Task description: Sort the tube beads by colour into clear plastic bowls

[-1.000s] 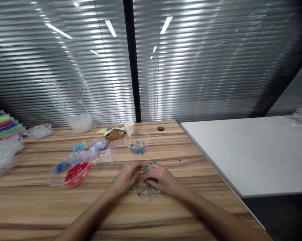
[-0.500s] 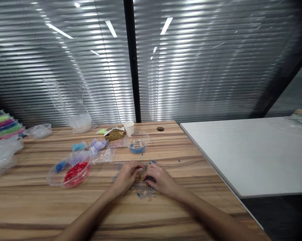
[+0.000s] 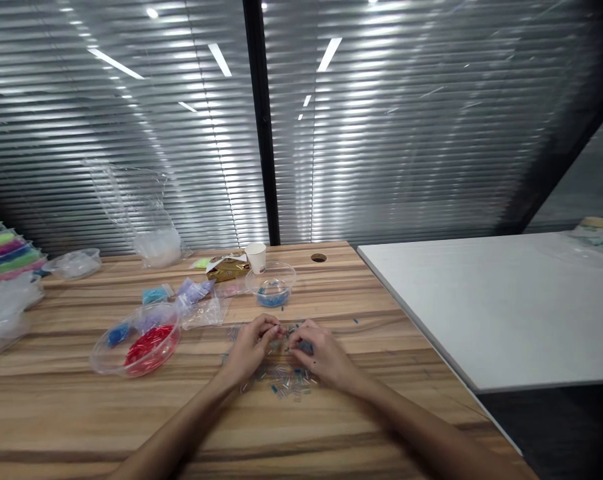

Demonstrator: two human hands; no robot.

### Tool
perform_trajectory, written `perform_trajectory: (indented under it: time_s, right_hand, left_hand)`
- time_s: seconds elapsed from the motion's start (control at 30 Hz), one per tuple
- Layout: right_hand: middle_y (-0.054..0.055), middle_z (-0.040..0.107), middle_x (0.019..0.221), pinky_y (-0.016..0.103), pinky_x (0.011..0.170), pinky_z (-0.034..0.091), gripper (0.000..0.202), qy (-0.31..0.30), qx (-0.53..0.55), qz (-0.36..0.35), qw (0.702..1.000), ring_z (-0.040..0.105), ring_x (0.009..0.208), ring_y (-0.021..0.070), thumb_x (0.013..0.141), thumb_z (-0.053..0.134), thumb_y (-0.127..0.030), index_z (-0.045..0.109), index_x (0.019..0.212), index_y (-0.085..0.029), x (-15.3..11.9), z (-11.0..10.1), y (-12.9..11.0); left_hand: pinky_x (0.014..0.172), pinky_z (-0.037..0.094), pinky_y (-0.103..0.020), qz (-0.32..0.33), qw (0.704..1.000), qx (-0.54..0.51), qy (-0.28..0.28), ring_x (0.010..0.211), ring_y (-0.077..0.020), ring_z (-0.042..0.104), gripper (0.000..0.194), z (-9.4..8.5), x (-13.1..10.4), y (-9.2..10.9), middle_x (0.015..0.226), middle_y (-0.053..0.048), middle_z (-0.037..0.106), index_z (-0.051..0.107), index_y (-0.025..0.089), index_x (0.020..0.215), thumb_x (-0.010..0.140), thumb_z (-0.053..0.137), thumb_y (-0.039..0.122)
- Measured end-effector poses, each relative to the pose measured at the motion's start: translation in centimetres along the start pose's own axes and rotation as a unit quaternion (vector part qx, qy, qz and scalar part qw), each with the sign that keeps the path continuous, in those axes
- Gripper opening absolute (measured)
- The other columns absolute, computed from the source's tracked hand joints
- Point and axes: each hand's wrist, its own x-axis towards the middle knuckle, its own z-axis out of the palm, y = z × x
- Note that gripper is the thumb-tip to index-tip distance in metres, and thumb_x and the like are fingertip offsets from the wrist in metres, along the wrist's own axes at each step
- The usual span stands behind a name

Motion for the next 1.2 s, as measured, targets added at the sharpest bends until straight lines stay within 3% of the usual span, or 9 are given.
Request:
perform_trajectory:
  time_s: [0.17, 0.33, 0.67, 0.8, 0.93, 1.2]
  right_hand:
    - [0.002, 0.062, 0.077, 0.024, 0.073, 0.041, 0.002, 0.066, 0.122, 0.093, 0.986, 0.055, 0.076, 0.0122, 0.072, 0.06, -0.014, 0.062, 0.072, -0.015, 0.5, -0.1, -0.4]
    - [0.004, 0.062, 0.074, 0.024, 0.066, 0.043, 0.016, 0.104, 0.244, 0.137, 0.954, 0.055, 0.068, 0.0124, 0.07, 0.062, -0.029, 0.061, 0.073, -0.013, 0.6, 0.7, 0.1]
    - [0.003, 0.062, 0.072, 0.022, 0.065, 0.041, 0.009, 0.133, 0.191, 0.143, 0.962, 0.054, 0.067, 0.0119, 0.07, 0.061, -0.022, 0.062, 0.072, -0.014, 0.4, 1.0, 0.1]
    - [0.002, 0.063, 0.074, 0.022, 0.068, 0.041, 0.002, 0.133, 0.132, 0.116, 0.975, 0.056, 0.071, 0.0126, 0.07, 0.063, -0.017, 0.063, 0.072, -0.015, 0.2, 0.9, -0.1]
    - [0.0, 0.064, 0.074, 0.022, 0.069, 0.04, 0.004, 0.137, 0.077, 0.044, 0.987, 0.056, 0.074, 0.0125, 0.071, 0.065, -0.013, 0.064, 0.072, -0.017, 0.1, 0.7, -0.3]
    - [-0.001, 0.064, 0.074, 0.022, 0.069, 0.04, 0.003, 0.155, 0.037, -0.045, 0.986, 0.055, 0.074, 0.0113, 0.073, 0.064, -0.014, 0.065, 0.074, -0.017, 0.0, 0.8, -0.3]
  left_hand:
    - [0.072, 0.046, -0.025, -0.06, 0.986, -0.151, -0.025, 0.074, -0.0154, 0.06, 0.04, 0.3, 0.1, 0.2, 0.08, -0.008, 0.064, 0.05, 0.013, 0.086, 0.069, 0.065, 0.046]
    - [0.078, 0.047, -0.027, -0.107, 0.969, -0.216, -0.052, 0.076, -0.0156, 0.061, 0.046, 0.7, -0.1, 0.9, 0.077, -0.007, 0.063, 0.051, 0.012, 0.085, 0.063, 0.07, 0.048]
    - [0.075, 0.049, -0.025, -0.151, 0.954, -0.255, -0.051, 0.074, -0.016, 0.063, 0.054, 1.3, -0.3, 1.0, 0.076, -0.009, 0.065, 0.056, 0.009, 0.09, 0.054, 0.077, 0.044]
    - [0.074, 0.05, -0.024, -0.163, 0.951, -0.259, -0.042, 0.073, -0.0153, 0.063, 0.049, 1.3, -0.4, 0.9, 0.074, -0.008, 0.065, 0.058, 0.009, 0.085, 0.054, 0.078, 0.041]
    - [0.071, 0.05, -0.023, -0.176, 0.948, -0.261, -0.037, 0.071, -0.0142, 0.062, 0.048, 1.2, -0.5, 1.2, 0.075, -0.009, 0.065, 0.059, 0.008, 0.082, 0.052, 0.079, 0.04]
    - [0.071, 0.051, -0.021, -0.197, 0.931, -0.306, -0.018, 0.071, -0.0133, 0.062, 0.05, 1.3, -0.7, 1.5, 0.076, -0.009, 0.065, 0.061, 0.007, 0.083, 0.047, 0.083, 0.034]
